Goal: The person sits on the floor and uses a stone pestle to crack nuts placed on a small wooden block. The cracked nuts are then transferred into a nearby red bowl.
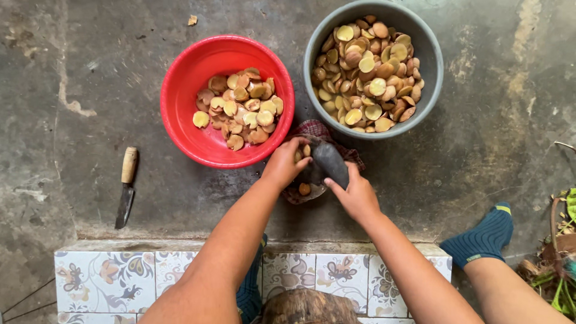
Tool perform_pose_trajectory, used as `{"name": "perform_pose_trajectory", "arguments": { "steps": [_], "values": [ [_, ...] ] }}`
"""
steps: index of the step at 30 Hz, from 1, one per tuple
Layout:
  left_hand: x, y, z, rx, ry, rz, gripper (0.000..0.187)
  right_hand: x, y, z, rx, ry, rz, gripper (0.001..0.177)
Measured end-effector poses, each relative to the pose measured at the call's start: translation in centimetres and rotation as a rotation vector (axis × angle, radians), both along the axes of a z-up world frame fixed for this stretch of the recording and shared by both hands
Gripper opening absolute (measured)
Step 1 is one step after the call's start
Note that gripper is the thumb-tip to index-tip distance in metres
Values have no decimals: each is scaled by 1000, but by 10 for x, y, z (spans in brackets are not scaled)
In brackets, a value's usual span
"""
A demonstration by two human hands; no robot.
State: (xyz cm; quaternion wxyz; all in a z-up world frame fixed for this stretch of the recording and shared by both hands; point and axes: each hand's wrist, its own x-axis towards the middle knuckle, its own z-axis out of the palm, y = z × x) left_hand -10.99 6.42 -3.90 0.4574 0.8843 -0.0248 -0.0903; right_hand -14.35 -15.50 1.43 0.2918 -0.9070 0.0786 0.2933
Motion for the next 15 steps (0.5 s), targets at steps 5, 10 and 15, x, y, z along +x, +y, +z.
{"name": "perform_pose_trajectory", "arguments": {
  "steps": [5, 10, 15],
  "values": [
    [-11, 4, 5, -138, 77, 81, 48, -10, 7, 4, 501, -657, -64, 64],
    [-15, -2, 0, -46, 12, 82, 51, -8, 21, 5, 462, -665, 65, 73],
    [-13, -9, 0, -35, 82, 165, 50, -5, 35, 11, 371, -519, 62, 75]
  ]
}}
